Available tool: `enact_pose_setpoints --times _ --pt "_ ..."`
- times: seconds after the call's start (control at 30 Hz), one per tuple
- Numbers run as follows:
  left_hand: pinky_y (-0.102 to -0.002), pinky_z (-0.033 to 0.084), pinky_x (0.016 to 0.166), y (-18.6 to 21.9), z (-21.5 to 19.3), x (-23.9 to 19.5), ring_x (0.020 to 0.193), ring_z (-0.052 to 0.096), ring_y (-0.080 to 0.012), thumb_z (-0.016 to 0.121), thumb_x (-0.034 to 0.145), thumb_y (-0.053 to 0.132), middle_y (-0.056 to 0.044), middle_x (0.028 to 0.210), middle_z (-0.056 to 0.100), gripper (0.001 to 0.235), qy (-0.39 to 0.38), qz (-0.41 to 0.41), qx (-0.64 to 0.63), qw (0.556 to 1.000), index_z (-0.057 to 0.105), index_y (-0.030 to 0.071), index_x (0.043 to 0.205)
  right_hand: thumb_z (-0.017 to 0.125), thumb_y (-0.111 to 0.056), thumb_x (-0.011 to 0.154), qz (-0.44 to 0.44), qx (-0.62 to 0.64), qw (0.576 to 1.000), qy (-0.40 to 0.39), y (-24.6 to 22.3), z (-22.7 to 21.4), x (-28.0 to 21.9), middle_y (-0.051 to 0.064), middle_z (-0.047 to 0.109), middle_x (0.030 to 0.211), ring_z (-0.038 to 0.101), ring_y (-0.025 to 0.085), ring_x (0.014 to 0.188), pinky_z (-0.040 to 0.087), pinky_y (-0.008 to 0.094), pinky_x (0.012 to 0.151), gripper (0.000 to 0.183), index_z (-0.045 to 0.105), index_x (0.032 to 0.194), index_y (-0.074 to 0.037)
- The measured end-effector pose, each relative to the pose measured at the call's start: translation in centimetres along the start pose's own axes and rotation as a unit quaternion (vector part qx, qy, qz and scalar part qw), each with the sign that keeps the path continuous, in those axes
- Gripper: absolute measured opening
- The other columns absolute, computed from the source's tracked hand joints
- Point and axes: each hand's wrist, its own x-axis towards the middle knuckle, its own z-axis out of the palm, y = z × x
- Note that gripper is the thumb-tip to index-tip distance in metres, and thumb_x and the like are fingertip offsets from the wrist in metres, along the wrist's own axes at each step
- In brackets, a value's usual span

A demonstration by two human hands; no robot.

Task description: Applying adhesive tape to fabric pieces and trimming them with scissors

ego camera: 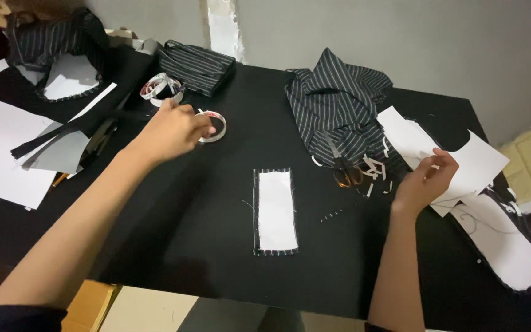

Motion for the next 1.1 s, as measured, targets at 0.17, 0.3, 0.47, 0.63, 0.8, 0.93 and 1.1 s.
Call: enact_pose_setpoints --times 0.17,0.3,0.47,0.63,0.8,0.93,1.1 --pt "-0.045 0.045 0.063 3.8 -1.4 -0.9 0.063 0.061 -0.0377 0.057 0.092 0.021 -0.015 0.065 0.063 0.016 -0.015 -0.019 -0.119 0.993 0.067 0.012 0.083 0.044 -0.004 0.100 0.014 -0.058 0.998 -0.032 3.3 -0.6 0.5 0.005 0.054 0.088 0.045 0.016 0.062 0.040 0.030 0.063 0.015 0.053 0.109 -0.012" --pt "-0.053 0.051 0.076 8.6 -2.3 -0.7 0.086 0.065 -0.0431 0.051 0.093 0.034 -0.017 0.084 0.071 0.026 -0.126 -0.121 -0.189 0.966 0.070 0.019 0.098 0.056 -0.010 0.103 -0.019 -0.168 0.985 -0.035 3.4 -0.9 -0.7 0.010 0.065 0.074 0.061 0.026 0.064 0.047 0.036 0.062 0.010 0.065 0.103 -0.005" --pt "-0.052 0.052 0.075 12.5 0.0 0.8 0.086 0.066 -0.0428 0.046 0.091 0.016 -0.022 0.090 0.069 0.028 -0.124 -0.091 -0.223 0.963 0.062 0.014 0.113 0.046 -0.003 0.094 -0.153 -0.086 0.983 -0.052 -4.0 2.5 -1.8 0.023 0.060 0.086 0.058 0.039 0.080 0.046 0.044 0.071 0.015 0.060 0.097 0.003" --pt "-0.058 0.051 0.066 16.2 1.1 2.1 0.077 0.066 -0.0486 0.048 0.080 0.003 -0.029 0.082 0.066 0.059 -0.115 -0.054 -0.243 0.962 0.033 0.002 0.138 0.054 0.001 0.091 -0.213 0.084 0.949 -0.219 -10.2 3.8 -5.5 0.016 0.063 0.101 0.057 0.037 0.098 0.037 0.043 0.093 0.017 0.064 0.104 -0.003" --pt "-0.052 0.052 0.069 18.4 -0.2 2.2 0.077 0.066 -0.0455 0.048 0.082 -0.001 -0.025 0.080 0.067 0.082 -0.103 -0.105 -0.277 0.949 0.001 0.006 0.149 0.062 -0.010 0.085 -0.305 0.057 0.893 -0.326 -9.8 5.0 -8.6 0.000 0.067 0.101 0.059 0.020 0.099 0.033 0.038 0.095 0.017 0.068 0.101 -0.014" --pt "-0.048 0.054 0.069 17.9 0.8 2.6 0.074 0.068 -0.0401 0.050 0.080 -0.005 -0.021 0.078 0.068 0.085 -0.106 -0.078 -0.224 0.966 0.001 0.004 0.149 0.061 -0.012 0.087 -0.301 0.051 0.881 -0.362 -8.6 5.2 -8.2 -0.001 0.067 0.097 0.060 0.019 0.097 0.032 0.039 0.096 0.011 0.068 0.095 -0.015" --pt "-0.045 0.054 0.067 17.4 1.0 2.5 0.073 0.069 -0.0400 0.050 0.081 -0.006 -0.022 0.081 0.069 0.083 -0.112 -0.033 -0.157 0.981 0.004 0.007 0.150 0.067 -0.022 0.085 -0.275 0.051 0.869 -0.409 -7.9 5.2 -7.8 -0.005 0.066 0.089 0.059 0.016 0.091 0.035 0.035 0.091 0.007 0.067 0.088 -0.015"
